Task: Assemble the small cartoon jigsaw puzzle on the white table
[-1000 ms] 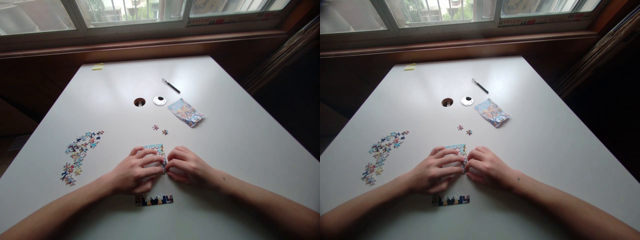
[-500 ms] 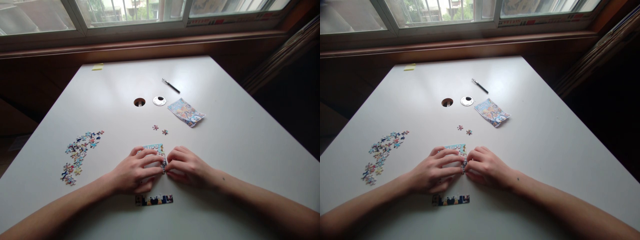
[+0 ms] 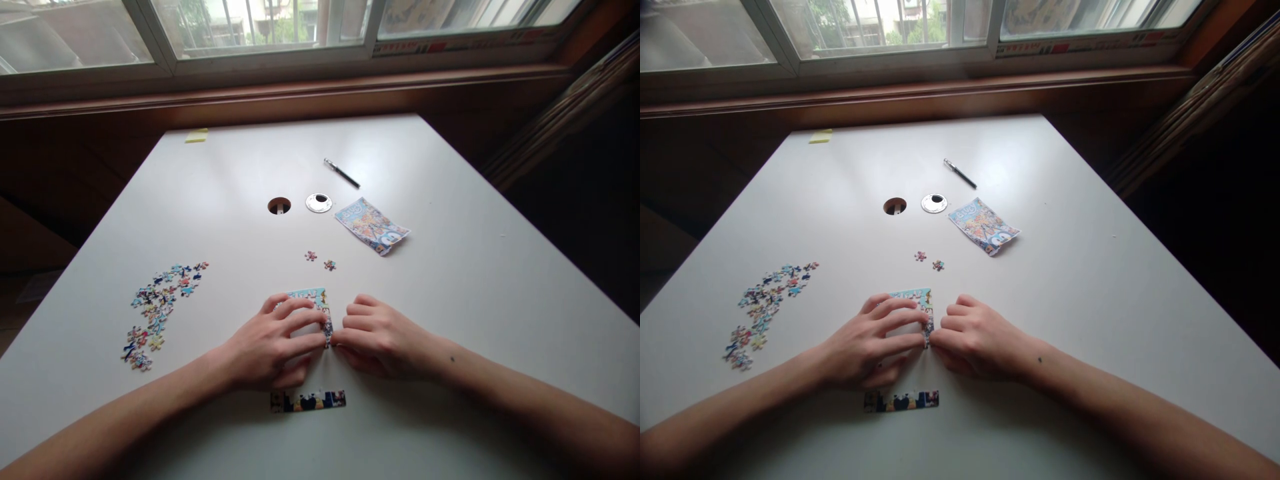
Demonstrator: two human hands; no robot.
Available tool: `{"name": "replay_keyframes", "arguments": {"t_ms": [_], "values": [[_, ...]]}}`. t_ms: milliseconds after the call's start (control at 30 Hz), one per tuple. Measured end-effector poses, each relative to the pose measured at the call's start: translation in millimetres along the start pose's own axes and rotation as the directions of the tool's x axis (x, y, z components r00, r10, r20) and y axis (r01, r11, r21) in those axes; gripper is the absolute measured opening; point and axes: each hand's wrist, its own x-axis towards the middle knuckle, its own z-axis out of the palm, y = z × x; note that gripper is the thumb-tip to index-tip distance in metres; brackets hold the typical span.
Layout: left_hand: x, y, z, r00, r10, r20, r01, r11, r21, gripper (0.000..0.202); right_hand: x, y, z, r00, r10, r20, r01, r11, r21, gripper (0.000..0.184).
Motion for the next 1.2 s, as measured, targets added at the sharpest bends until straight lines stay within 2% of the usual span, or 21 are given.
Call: {"name": "replay_keyframes", "arguments": {"t_ms": [133, 200, 267, 333, 433, 500, 567, 867, 1033, 1200], "values": [[2, 1, -4.9, 0.999, -0.037, 0.02, 0.038, 0.997, -0.062, 0.042, -2, 4, 3, 0.999, 0.034, -0.014, -0.031, 0.989, 0.145, 0.012], [2, 1, -8.9, 0.998, -0.062, 0.021, 0.065, 0.989, -0.134, 0.037, -2, 6, 4, 0.993, 0.106, -0.057, -0.089, 0.968, 0.236, 0.01], [2, 0, -11.8, 0.989, -0.139, -0.041, 0.126, 0.964, -0.235, 0.029, -1, 8, 4, 0.966, 0.225, -0.128, -0.183, 0.943, 0.278, 0.005], [2, -3, -12.3, 0.944, -0.293, -0.15, 0.224, 0.906, -0.359, 0.017, 0, 10, 3, 0.912, 0.357, -0.204, -0.296, 0.914, 0.277, 0.005], [1, -9, -9.5, 0.824, -0.507, -0.253, 0.318, 0.783, -0.534, 0.006, 1, 14, 4, 0.809, 0.515, -0.284, -0.447, 0.852, 0.273, 0.006], [0, -13, -7.3, 0.786, -0.558, -0.266, 0.323, 0.737, -0.594, 0.004, 2, 16, 4, 0.76, 0.568, -0.317, -0.505, 0.822, 0.263, 0.006], [0, -15, -5.9, 0.773, -0.57, -0.277, 0.312, 0.723, -0.616, 0.004, 2, 16, 6, 0.738, 0.588, -0.33, -0.536, 0.809, 0.243, 0.006], [0, -17, -3.6, 0.747, -0.601, -0.283, 0.261, 0.657, -0.707, 0.007, 2, 15, 9, 0.756, 0.58, -0.304, -0.552, 0.814, 0.182, 0.009], [0, -19, -4.0, 0.777, -0.564, -0.28, 0.19, 0.634, -0.75, 0.01, 2, 14, 9, 0.754, 0.585, -0.299, -0.561, 0.81, 0.173, 0.011], [-2, -20, -4.0, 0.79, -0.554, -0.262, 0.162, 0.601, -0.782, 0.009, 3, 14, 10, 0.755, 0.585, -0.296, -0.57, 0.809, 0.145, 0.012]]}}
